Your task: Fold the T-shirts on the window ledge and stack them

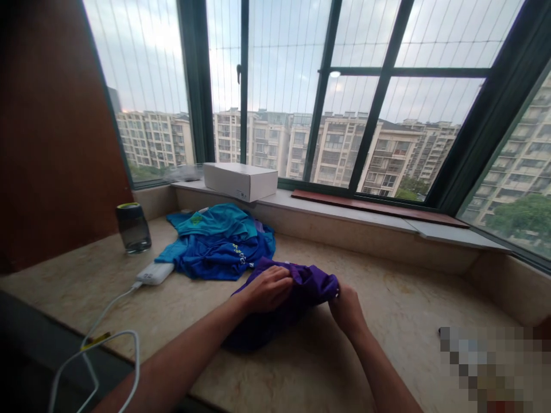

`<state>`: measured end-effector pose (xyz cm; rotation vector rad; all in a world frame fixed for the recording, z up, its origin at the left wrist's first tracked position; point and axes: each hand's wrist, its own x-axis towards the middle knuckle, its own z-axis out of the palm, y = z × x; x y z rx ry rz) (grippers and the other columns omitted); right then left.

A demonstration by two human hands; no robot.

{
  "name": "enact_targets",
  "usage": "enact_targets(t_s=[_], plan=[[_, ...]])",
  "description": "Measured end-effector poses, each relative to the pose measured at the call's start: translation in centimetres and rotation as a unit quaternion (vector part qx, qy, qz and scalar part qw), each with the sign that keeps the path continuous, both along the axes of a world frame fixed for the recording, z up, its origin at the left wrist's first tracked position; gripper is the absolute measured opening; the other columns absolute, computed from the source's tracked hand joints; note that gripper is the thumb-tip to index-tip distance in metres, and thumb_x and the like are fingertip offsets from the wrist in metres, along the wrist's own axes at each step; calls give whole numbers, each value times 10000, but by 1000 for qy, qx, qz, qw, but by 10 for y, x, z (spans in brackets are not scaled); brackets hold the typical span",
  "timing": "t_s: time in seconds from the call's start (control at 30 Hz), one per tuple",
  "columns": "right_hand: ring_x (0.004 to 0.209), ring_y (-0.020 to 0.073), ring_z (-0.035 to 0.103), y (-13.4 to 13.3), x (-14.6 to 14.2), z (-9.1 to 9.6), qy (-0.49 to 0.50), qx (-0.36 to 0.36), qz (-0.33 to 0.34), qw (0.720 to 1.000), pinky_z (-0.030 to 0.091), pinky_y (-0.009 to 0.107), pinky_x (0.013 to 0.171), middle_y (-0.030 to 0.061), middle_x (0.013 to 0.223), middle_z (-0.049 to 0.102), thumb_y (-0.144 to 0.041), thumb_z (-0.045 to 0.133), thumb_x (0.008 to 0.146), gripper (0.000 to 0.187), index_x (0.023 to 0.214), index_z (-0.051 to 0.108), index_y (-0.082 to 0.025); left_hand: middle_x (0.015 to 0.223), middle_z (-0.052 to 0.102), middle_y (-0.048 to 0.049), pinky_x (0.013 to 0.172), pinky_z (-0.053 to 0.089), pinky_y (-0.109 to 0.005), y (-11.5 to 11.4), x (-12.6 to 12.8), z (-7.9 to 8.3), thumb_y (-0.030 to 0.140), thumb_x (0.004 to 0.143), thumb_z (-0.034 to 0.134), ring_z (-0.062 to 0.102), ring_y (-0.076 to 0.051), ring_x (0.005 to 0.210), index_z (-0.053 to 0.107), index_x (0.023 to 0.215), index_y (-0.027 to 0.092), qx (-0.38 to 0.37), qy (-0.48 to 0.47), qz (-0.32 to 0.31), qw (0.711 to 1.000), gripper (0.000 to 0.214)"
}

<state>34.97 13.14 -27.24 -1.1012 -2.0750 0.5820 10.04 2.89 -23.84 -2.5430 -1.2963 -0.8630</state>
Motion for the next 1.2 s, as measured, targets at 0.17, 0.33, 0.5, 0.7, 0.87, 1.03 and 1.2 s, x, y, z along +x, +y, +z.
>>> enact_targets(t_s=[0.17,0.33,0.5,0.7,0.87,1.03,1.2], plan=[[1175,297,666,23,26,-3,40,-103,37,993,514,428,1008,133,1296,696,-205,557,659,773,1431,527,-177,1324,665,-128,1098,452,-458,2,-29,-8,375,965,596,602,-298,1243,606,1363,205,-90,-33,58,994,434],[1416,281,483,18,25,6,125,-29,94,987,399,493,1147,140,1510,534,-390,559,894,652,1518,434,-252,1556,493,-144,1201,337,-484,1,-46,-18,573,765,799,435,-352,1448,504,1499,226,-258,-32,36,965,864],[1421,323,466,-11,-7,0,-69,96,129,985,298,544,1210,108,1520,537,-393,649,892,516,1392,621,-269,1485,580,-110,1169,384,-413,10,-42,-18,340,874,703,511,-301,1400,632,1378,236,-259,-20,51,964,519],[1204,289,640,-15,-9,-1,-184,68,122,973,440,463,1087,100,1268,719,-327,597,932,339,1229,723,-223,1037,793,-79,872,534,-337,13,-44,-12,276,994,494,743,-281,1007,724,1160,254,-201,-88,153,964,284],[1175,315,653,0,2,3,-222,114,-30,968,466,466,1047,149,1232,726,-217,496,954,337,1173,746,-165,1097,768,-107,872,538,-335,14,-32,-10,223,1027,410,739,-268,1018,606,1337,220,-92,-182,283,937,366],[1390,316,508,-36,-50,11,-104,202,19,974,400,497,1159,173,1468,577,-313,425,1027,467,1416,597,-119,1304,680,-130,960,544,-405,23,-18,-20,86,955,433,699,-281,1128,585,1419,262,-97,-97,263,955,519],[1477,221,408,-90,-113,15,-131,189,352,907,334,417,1229,86,1566,481,-390,355,1077,510,1532,469,-191,1485,585,-4,1178,404,-386,30,16,-38,50,865,520,507,-236,1405,654,1345,326,-105,-123,243,957,569]])
